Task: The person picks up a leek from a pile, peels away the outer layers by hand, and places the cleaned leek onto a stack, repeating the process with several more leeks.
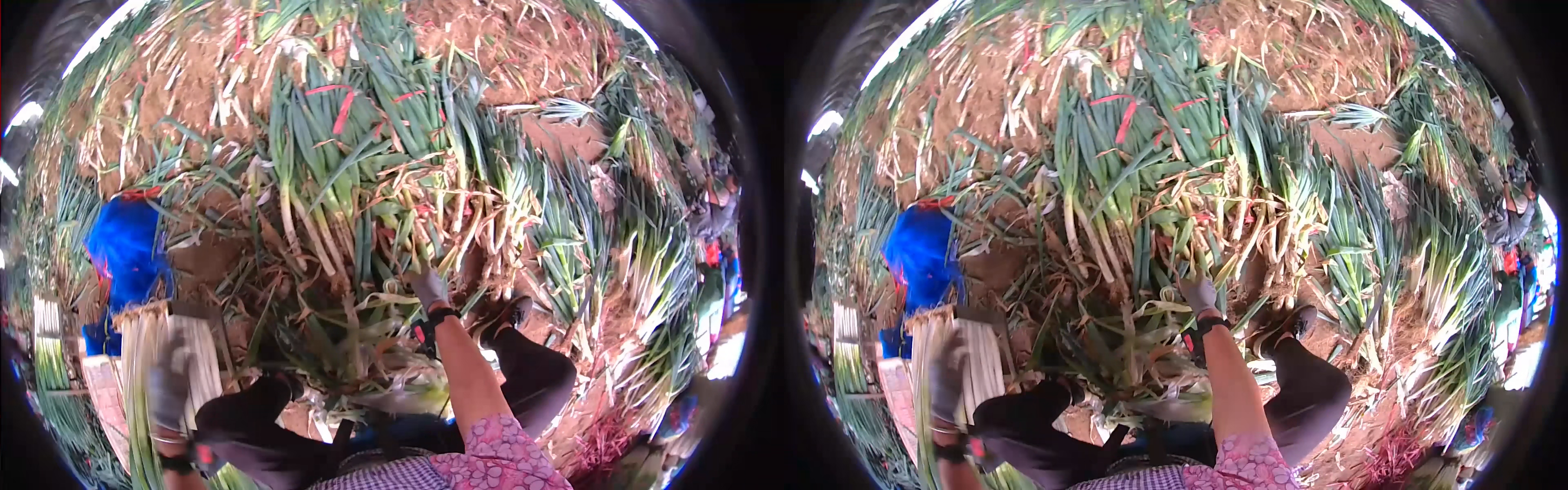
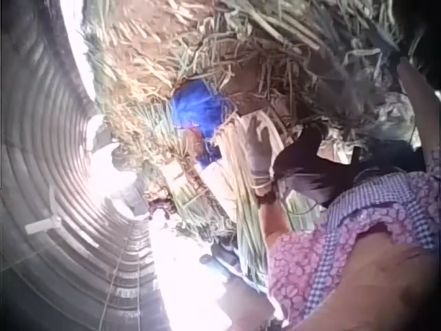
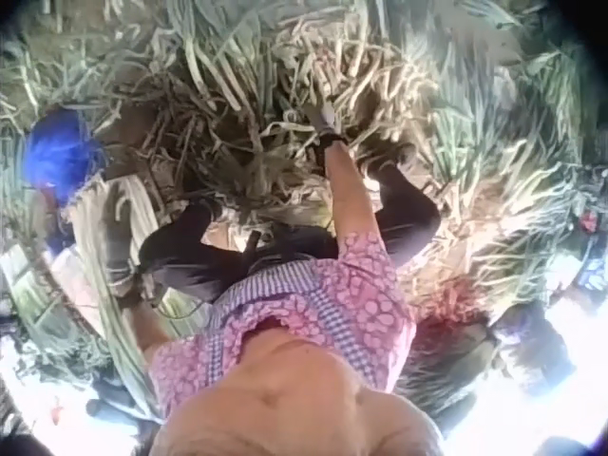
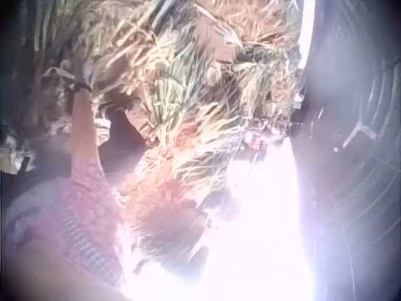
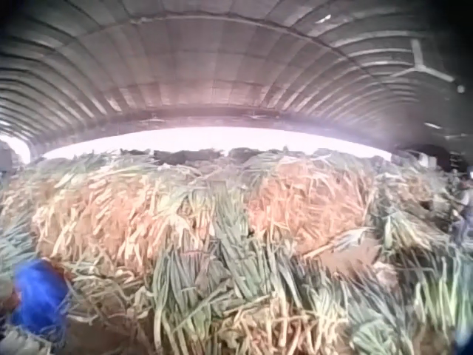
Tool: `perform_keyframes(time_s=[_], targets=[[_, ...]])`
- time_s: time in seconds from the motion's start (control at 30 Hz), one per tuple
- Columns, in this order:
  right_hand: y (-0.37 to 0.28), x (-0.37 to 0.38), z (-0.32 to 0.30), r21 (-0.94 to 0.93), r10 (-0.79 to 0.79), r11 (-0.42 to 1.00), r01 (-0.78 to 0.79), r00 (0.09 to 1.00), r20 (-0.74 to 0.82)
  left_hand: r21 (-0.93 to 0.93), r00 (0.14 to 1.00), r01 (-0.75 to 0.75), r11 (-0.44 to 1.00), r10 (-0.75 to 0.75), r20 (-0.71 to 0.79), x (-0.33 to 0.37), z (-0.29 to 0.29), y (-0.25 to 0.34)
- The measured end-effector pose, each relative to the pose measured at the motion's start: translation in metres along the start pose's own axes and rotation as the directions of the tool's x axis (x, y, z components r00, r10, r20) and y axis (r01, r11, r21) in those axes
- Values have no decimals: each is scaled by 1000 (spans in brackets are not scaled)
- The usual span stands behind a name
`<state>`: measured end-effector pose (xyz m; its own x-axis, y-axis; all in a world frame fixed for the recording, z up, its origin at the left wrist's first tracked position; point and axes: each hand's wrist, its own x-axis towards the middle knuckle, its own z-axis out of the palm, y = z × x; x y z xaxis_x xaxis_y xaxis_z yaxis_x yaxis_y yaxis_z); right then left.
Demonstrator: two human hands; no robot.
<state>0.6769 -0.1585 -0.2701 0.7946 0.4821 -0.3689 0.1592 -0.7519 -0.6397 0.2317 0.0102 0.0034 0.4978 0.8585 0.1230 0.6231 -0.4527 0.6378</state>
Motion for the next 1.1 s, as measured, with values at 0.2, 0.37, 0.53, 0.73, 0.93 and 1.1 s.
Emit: perform_keyframes(time_s=[0.2, 0.37, 0.53, 0.73, 0.93, 1.1], targets=[[33, 51, -4, -31, -12, 999, 10, 998, -62, -191, 632, -355, 915, 385, 672, 31, 181, 92], [26, 13, 45, -419, -110, 891, 178, 977, 181, -60, 531, -321, 945, 232, 815, 39, 190, 96], [61, -79, 66, 58, -611, 702, 709, 560, 559, 25, 556, -312, 950, 161, 815, 58, 203, 105], [-23, 110, -16, -427, -458, 833, 351, 871, -178, -2, 523, -291, 957, 161, 837, 51, 220, 93], [-18, 49, 32, -129, -146, 975, 179, 962, 230, 19, 575, -358, 933, 205, 793, 49, 218, 80], [42, -56, 39, -427, -393, 792, 436, 900, 190, -11, 507, -313, 950, 177, 844, 52, 222, 98]])
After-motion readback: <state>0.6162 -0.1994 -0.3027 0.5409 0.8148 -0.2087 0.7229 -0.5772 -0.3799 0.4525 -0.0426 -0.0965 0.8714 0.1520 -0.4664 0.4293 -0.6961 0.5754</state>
